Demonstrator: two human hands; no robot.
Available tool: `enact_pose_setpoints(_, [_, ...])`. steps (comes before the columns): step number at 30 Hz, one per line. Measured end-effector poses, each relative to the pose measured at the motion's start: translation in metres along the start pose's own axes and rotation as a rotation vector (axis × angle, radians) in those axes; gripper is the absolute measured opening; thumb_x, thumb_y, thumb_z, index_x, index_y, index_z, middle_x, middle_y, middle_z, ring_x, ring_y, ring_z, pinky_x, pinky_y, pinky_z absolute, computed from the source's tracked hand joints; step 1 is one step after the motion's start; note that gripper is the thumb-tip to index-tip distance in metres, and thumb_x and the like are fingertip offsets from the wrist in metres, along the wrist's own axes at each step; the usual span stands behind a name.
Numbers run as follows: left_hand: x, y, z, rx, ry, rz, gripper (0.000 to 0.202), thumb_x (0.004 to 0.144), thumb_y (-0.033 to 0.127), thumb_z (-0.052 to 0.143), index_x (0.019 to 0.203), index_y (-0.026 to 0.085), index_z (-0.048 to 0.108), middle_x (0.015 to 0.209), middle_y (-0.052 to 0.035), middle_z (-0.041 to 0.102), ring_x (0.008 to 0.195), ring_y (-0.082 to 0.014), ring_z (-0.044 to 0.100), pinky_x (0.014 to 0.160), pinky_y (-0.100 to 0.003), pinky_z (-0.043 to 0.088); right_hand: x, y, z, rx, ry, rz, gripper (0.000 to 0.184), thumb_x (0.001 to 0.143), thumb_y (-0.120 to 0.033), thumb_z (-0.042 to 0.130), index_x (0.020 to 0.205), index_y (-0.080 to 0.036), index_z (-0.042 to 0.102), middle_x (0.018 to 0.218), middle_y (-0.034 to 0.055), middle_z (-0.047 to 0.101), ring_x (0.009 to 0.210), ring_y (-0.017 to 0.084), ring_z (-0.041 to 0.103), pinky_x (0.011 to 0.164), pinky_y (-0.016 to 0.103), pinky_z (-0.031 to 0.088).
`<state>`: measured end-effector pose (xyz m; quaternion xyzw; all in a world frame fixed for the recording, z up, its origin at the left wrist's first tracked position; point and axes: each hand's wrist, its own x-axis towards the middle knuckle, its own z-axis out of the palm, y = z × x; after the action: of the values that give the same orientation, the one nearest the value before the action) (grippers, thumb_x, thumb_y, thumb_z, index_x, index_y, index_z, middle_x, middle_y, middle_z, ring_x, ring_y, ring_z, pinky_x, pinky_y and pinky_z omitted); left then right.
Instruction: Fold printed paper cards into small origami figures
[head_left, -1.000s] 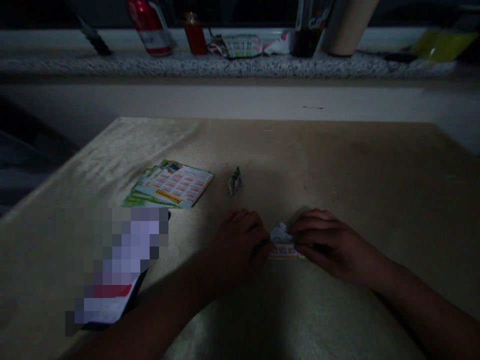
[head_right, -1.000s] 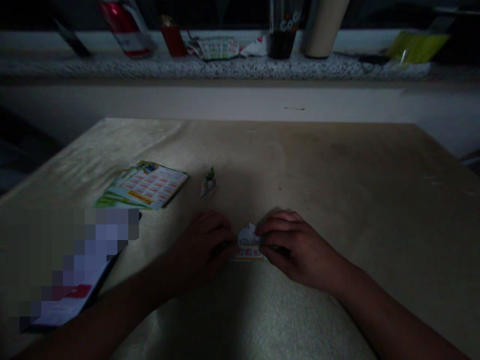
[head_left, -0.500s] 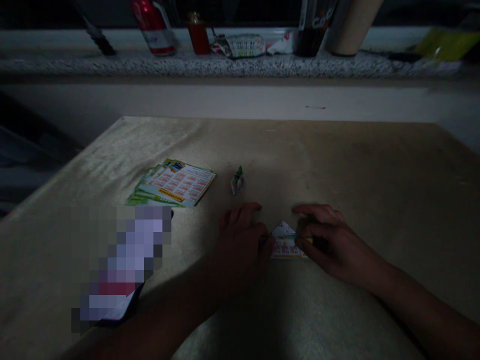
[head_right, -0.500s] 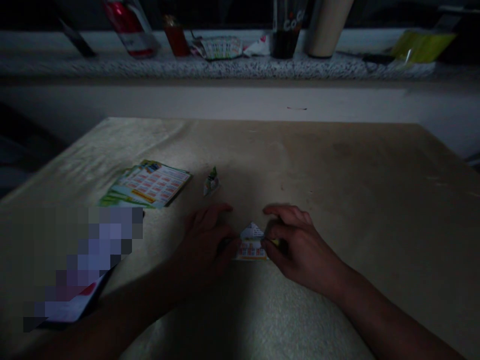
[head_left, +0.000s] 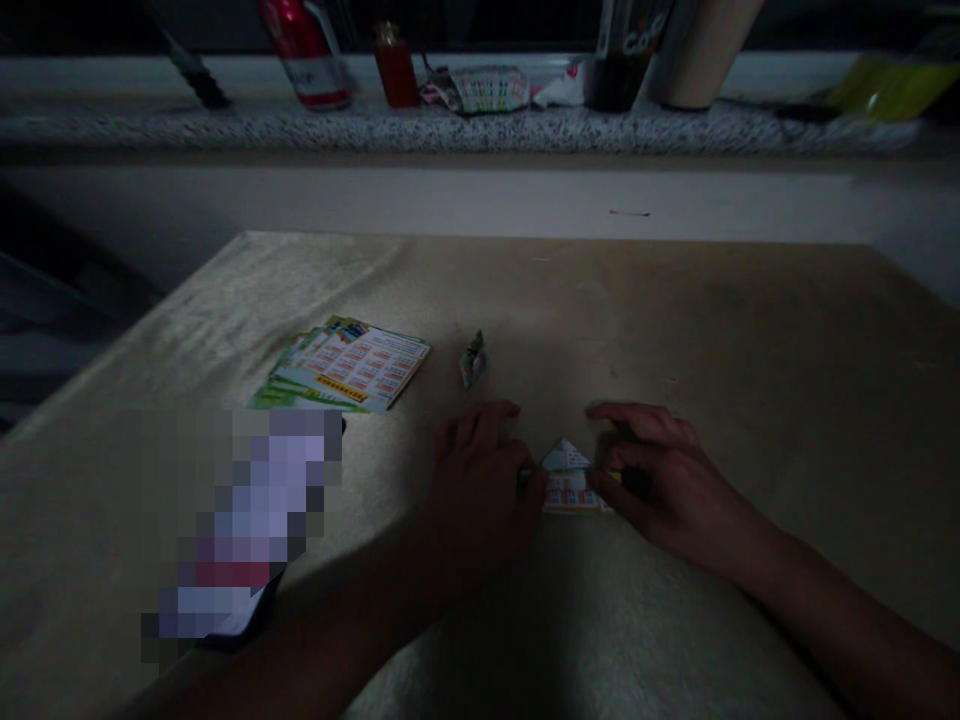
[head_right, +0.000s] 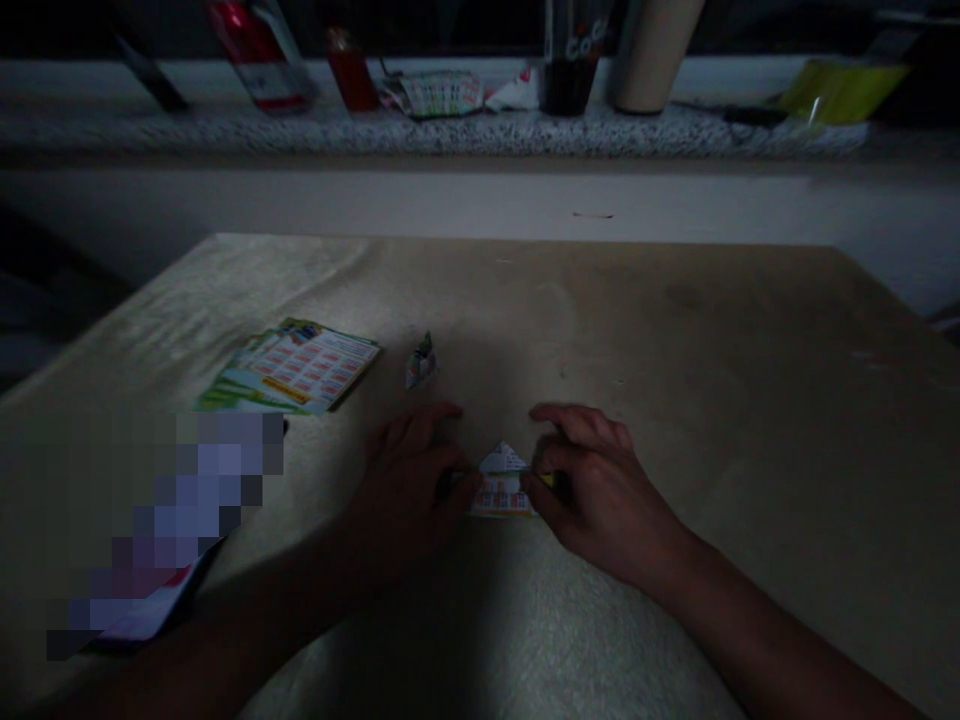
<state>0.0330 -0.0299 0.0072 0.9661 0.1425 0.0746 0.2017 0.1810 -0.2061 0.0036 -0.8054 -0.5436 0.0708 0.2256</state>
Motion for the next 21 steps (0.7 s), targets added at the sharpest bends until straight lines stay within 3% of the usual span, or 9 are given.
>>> enact_pose_setpoints(14, [0.003, 0.002, 0.0, -0.011, -0.002, -0.032, 0.016, 0.086, 0.032, 0.064, 0.081, 0.02, 0.074, 0.135, -0.0108, 0.055, 0.128, -0.0339, 0.047, 0.104, -0.057, 0.035, 0.002, -0.004, 0.0, -0.046, 0.025, 0.044, 0.015, 0.086, -0.028, 0.065, 0.072, -0.024, 0.069, 0.134, 0.0074, 0.062, 0.123, 0.033, 0.055, 0.096, 0.053, 0.044])
enact_pose_setpoints(21, [0.004, 0.003, 0.002, 0.008, 0.018, -0.042, 0.017, 0.084, 0.034, 0.066, 0.077, 0.02, 0.074, 0.134, -0.011, 0.056, 0.127, -0.0342, 0.048, 0.104, -0.058, 0.034, 0.006, -0.013, 0.004, -0.078, 0.097, 0.088, 0.026, 0.085, -0.038, 0.069, 0.064, -0.023, 0.068, 0.129, 0.008, 0.066, 0.117, 0.033, 0.058, 0.093, 0.052, 0.044])
